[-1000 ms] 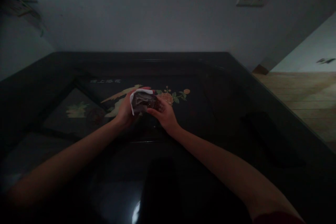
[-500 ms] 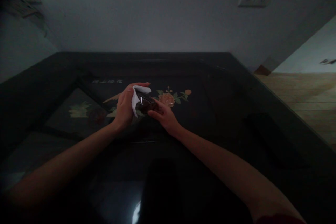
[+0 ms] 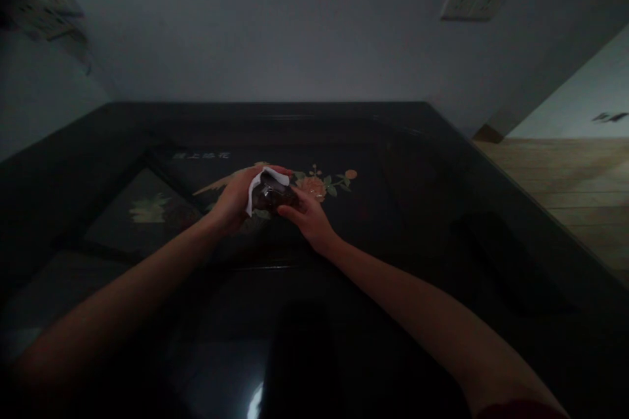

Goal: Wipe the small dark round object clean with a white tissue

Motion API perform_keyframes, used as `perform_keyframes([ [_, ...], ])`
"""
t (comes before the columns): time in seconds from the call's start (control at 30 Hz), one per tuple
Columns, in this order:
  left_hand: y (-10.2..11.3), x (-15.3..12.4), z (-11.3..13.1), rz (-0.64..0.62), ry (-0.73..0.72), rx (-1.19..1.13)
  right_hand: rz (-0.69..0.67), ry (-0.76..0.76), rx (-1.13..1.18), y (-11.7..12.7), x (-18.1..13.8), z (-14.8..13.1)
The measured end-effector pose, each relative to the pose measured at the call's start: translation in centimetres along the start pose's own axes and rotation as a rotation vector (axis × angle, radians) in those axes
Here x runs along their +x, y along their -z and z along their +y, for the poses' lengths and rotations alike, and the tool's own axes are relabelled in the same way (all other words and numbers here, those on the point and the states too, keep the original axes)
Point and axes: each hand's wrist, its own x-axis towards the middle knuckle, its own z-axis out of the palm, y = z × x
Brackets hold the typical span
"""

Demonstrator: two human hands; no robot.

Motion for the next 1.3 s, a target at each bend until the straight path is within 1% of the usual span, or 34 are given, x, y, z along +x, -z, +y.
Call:
perform_keyframes([
  [0.03, -0.1, -0.3, 0.1, 0.021, -0.058, 0.057, -0.011, 0.003, -0.019, 0.0, 0.0, -0.1],
  [0.1, -0.5, -1.1, 0.3, 0.072, -0.223, 0.179, -0.034, 0.008, -0.036, 0.1, 0.0, -0.1],
  [0.13, -0.7, -1.6, 0.3, 0.083, -0.307, 0.23, -0.037, 0.014, -0.039, 0.1, 0.0, 0.0],
  [0.17, -0.9, -2.1, 0.4, 0.063, -0.393, 0.293, -0.03, 0.02, -0.048, 0.2, 0.0, 0.1],
  [0.23, -1.3, -2.7, 0.3, -0.067, -0.506, 0.431, 0.022, 0.023, -0.083, 0.3, 0.0, 0.5],
  [0.3, -1.3, -2.9, 0.1, -0.224, -0.554, 0.563, 0.087, 0.016, -0.109, 0.3, 0.1, 1.0],
  [0.33, -1.3, -2.8, 0.0, -0.27, -0.571, 0.614, 0.106, 0.009, -0.104, 0.3, 0.1, 1.1],
  [0.37, -1.2, -2.6, -0.2, -0.282, -0.594, 0.651, 0.117, 0.006, -0.087, 0.3, 0.1, 1.3],
  [0.43, -0.8, -2.2, -0.5, -0.231, -0.657, 0.687, 0.11, 0.006, -0.043, 0.2, 0.2, 1.3],
  [0.5, -0.4, -1.7, -0.7, -0.136, -0.673, 0.647, 0.08, -0.004, 0.009, 0.1, 0.2, 1.3],
  [0.57, -0.2, -1.3, -0.8, -0.04, -0.598, 0.525, 0.058, -0.024, 0.058, 0.2, 0.2, 1.2],
  [0.6, -0.1, -1.1, -0.8, -0.002, -0.521, 0.445, 0.049, -0.037, 0.077, 0.2, 0.2, 1.2],
  [0.67, 0.0, -0.6, -0.7, 0.035, -0.315, 0.268, 0.037, -0.051, 0.101, 0.3, 0.1, 1.2],
  [0.77, -0.1, 0.2, -0.5, -0.013, 0.027, -0.004, 0.0, -0.057, 0.109, 0.4, 0.0, 1.2],
  [0.83, -0.2, 0.5, -0.4, -0.053, 0.158, -0.123, -0.013, -0.055, 0.114, 0.4, -0.1, 1.2],
  [0.87, -0.2, 0.6, -0.4, -0.056, 0.175, -0.135, -0.018, -0.055, 0.116, 0.4, -0.1, 1.2],
  [0.9, -0.2, 0.5, -0.4, -0.049, 0.152, -0.103, -0.019, -0.053, 0.119, 0.4, -0.1, 1.3],
  [0.97, -0.2, 0.2, -0.4, -0.02, 0.01, 0.077, -0.011, -0.045, 0.127, 0.4, 0.0, 1.4],
  [1.07, 0.0, -0.6, -0.6, 0.015, -0.357, 0.468, 0.013, -0.046, 0.124, 0.4, 0.1, 1.4],
  [1.13, 0.1, -1.0, -0.7, -0.014, -0.592, 0.676, 0.014, -0.048, 0.106, 0.4, 0.1, 1.3],
  [1.17, 0.2, -1.2, -0.7, -0.038, -0.68, 0.744, 0.013, -0.047, 0.095, 0.4, 0.1, 1.3],
  [1.2, 0.2, -1.3, -0.8, -0.063, -0.743, 0.788, 0.013, -0.045, 0.085, 0.4, 0.1, 1.2],
  [1.23, 0.2, -1.4, -0.8, -0.079, -0.776, 0.803, 0.015, -0.046, 0.076, 0.3, 0.1, 1.2],
  [1.27, 0.2, -1.4, -0.8, -0.075, -0.779, 0.786, 0.021, -0.049, 0.069, 0.3, 0.1, 1.2],
  [1.3, 0.2, -1.4, -0.8, -0.058, -0.748, 0.739, 0.027, -0.055, 0.066, 0.3, 0.0, 1.2],
])
